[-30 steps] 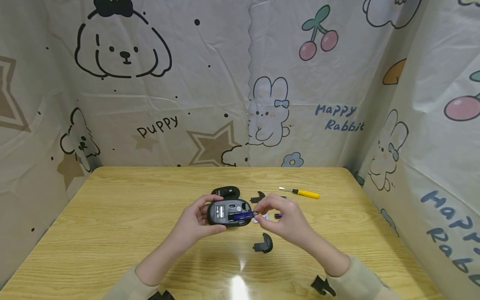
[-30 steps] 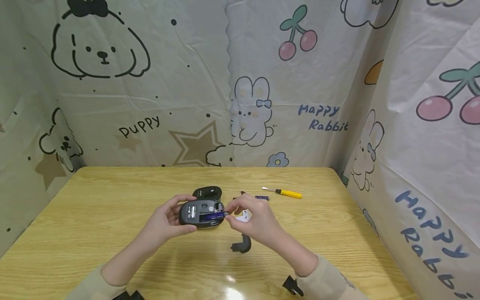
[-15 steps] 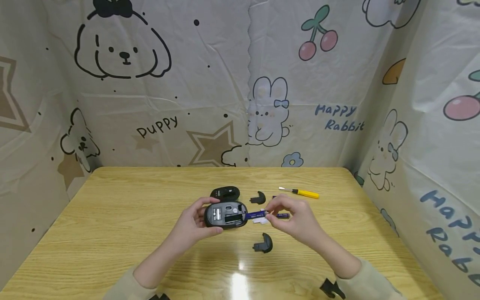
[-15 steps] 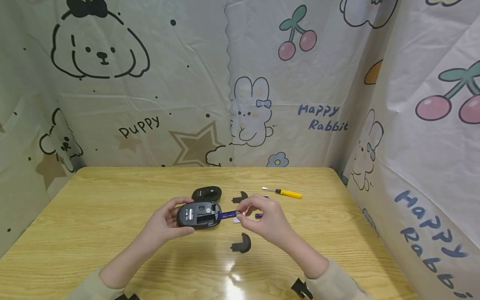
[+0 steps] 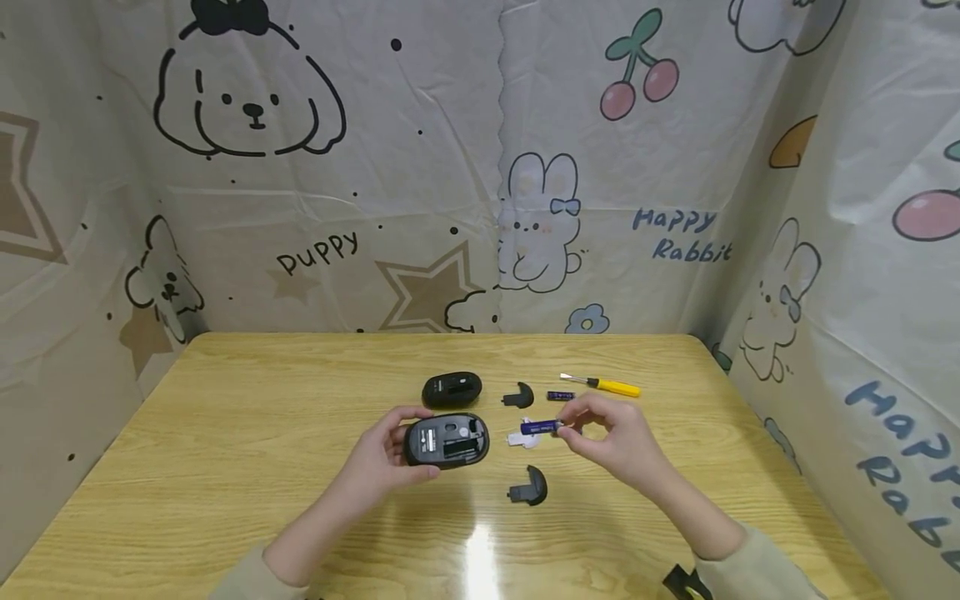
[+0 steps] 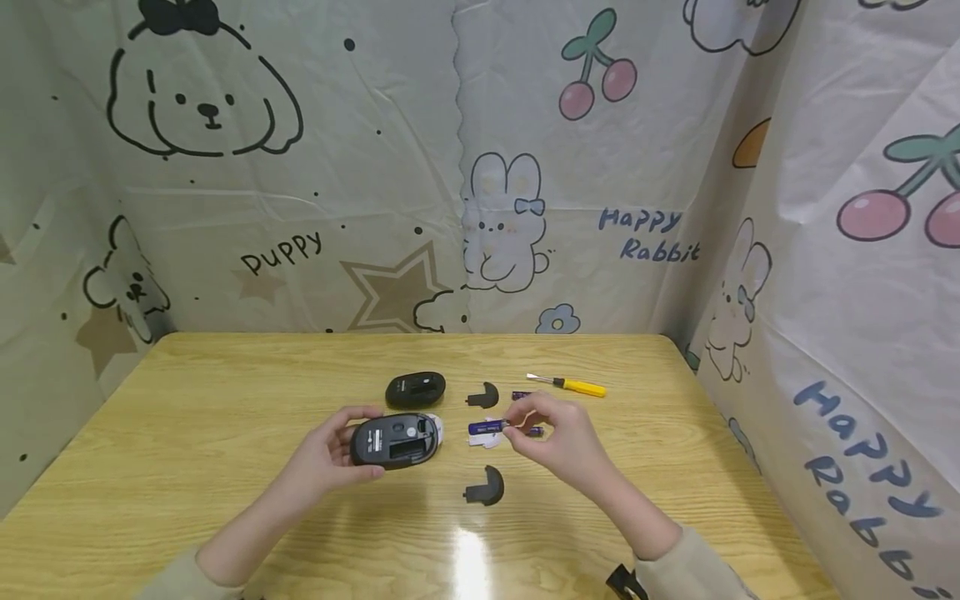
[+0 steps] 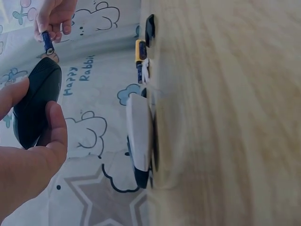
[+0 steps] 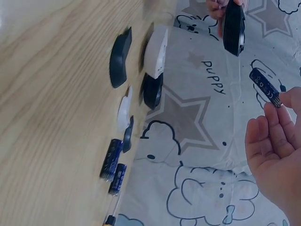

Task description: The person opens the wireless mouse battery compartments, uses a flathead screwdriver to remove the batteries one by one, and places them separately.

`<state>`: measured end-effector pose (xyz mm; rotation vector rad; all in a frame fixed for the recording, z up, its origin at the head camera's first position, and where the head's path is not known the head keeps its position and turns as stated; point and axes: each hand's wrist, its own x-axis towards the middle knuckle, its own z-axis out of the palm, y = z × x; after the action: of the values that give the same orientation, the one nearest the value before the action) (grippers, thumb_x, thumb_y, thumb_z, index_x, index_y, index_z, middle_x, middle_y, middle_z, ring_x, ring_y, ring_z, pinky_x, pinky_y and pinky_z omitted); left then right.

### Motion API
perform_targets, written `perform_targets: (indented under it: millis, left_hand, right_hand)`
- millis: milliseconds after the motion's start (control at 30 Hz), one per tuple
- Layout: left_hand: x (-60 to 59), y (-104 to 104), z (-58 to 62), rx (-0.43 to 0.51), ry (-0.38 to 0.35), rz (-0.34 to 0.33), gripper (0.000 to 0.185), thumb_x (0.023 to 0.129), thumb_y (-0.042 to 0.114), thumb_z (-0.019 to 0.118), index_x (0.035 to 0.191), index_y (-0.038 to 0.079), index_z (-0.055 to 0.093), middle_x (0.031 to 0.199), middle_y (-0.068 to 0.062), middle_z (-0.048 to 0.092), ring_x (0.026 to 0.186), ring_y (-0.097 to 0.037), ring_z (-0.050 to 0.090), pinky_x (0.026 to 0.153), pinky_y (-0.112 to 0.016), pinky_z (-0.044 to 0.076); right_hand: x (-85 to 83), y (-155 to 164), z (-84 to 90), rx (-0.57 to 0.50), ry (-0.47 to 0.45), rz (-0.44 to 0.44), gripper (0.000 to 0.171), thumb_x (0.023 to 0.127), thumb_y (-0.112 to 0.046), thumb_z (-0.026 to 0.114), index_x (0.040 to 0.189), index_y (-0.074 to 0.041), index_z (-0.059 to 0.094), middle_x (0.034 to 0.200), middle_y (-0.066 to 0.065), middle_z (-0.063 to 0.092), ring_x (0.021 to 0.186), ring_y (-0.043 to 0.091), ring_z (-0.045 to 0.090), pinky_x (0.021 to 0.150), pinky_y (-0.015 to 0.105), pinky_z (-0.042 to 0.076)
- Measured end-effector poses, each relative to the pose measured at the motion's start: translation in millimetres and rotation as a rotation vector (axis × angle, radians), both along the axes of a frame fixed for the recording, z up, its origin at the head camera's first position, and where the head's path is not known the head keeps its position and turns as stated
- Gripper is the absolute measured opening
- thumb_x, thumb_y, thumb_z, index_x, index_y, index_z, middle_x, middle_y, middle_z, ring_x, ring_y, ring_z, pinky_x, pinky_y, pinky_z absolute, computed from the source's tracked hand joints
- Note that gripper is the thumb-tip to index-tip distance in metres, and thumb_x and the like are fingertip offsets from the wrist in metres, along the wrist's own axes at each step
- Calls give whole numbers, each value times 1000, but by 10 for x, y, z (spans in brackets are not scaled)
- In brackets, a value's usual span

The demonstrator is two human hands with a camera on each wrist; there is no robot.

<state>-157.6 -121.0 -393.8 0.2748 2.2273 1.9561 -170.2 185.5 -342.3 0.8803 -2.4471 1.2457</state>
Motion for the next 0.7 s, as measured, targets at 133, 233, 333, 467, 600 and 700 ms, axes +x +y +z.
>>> perform_targets:
  millis: [133, 233, 333, 467, 600, 700]
  left_hand:
    - [4, -19, -52, 0, -13, -5, 70, 67, -1, 80, 129, 7, 48, 121, -21, 59, 103, -26, 61, 86, -29, 54]
    - [2, -32, -96, -6, -21, -12, 71, 66, -2, 80, 129, 7, 48, 122, -22, 59, 103, -26, 61, 86, -29, 54]
    - [2, -41, -140, -14, -26, -26, 71, 66, -2, 80, 129, 5, 47, 123, -23, 58, 104, -27, 61, 86, -30, 55]
    - [0, -39, -190, -18, -30, -41, 70, 66, -3, 79, 128, 3, 47, 125, -24, 55, 106, -31, 60, 86, -30, 54]
    - [-12, -24, -235, -22, -47, -54, 70, 65, -5, 79, 126, 0, 47, 130, -25, 51, 110, -35, 58, 86, -32, 55]
    - [-19, -15, -271, -41, -67, -55, 70, 64, -7, 79, 126, -2, 47, 132, -24, 48, 111, -38, 57, 85, -32, 55]
  right_hand:
    - [-74, 116, -147, 26, -36, -25, 20, 76, 8, 72, 88, -6, 65, 85, 2, 67, 73, 8, 60, 68, 33, 58]
    - [-146, 219, -294, 58, -61, -62, 20, 77, 3, 73, 90, -11, 66, 87, -1, 67, 74, 7, 60, 69, 30, 57]
    - [-196, 312, -401, 84, -96, -92, 20, 78, -3, 74, 89, -16, 66, 88, -6, 66, 76, 6, 60, 71, 27, 56]
    - [-227, 398, -480, 106, -117, -92, 18, 79, -6, 74, 87, -20, 65, 88, -8, 66, 77, 6, 60, 71, 30, 57]
    - [-249, 463, -547, 127, -120, -77, 20, 78, -5, 74, 86, -20, 65, 87, -9, 66, 77, 6, 60, 70, 33, 57]
    - [-265, 506, -599, 139, -133, -65, 20, 77, -4, 74, 86, -20, 65, 86, -10, 65, 77, 5, 60, 70, 32, 57]
